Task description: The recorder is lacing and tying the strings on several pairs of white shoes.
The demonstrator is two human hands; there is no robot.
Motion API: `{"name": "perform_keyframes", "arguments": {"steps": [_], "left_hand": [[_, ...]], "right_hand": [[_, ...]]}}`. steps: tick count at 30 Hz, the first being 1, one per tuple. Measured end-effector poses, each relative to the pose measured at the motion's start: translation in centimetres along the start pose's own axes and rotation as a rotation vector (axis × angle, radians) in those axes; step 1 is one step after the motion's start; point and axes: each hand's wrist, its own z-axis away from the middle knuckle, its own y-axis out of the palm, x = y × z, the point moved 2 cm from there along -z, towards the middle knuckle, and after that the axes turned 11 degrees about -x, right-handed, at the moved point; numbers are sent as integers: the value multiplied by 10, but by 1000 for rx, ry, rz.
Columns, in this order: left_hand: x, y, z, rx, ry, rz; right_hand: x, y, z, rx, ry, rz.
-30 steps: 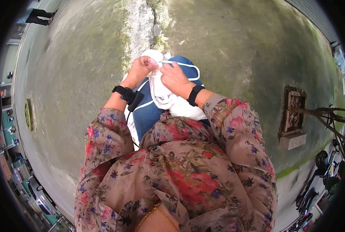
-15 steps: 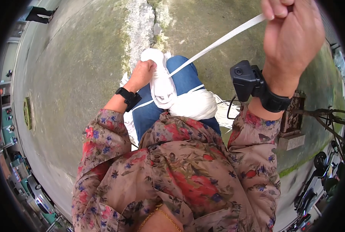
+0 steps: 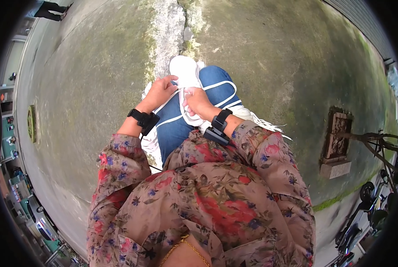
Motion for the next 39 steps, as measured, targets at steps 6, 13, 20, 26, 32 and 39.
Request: {"name": "perform_keyframes", "arguments": {"steps": [6,13,20,26,32,39], "left_hand": [[3,-1,4,-4,-405,512],[-11,-14,5,-42,-532,662],[-5,-7,5,40,-621,651],[-3,18,-9,-6,-285,311],[-13,15,-17,238,-194,307],[-35,5,-20,297,-51,271]], "right_hand": [[6,10,-10,33,-148,244],[26,-20,2,82,7,335],[193,-154,122,529,-582,-780],[211,-200,170,585,-901,-828],[198,-208,164,576,-956,-736],[195,-223,158,414,-891,-811]]}}
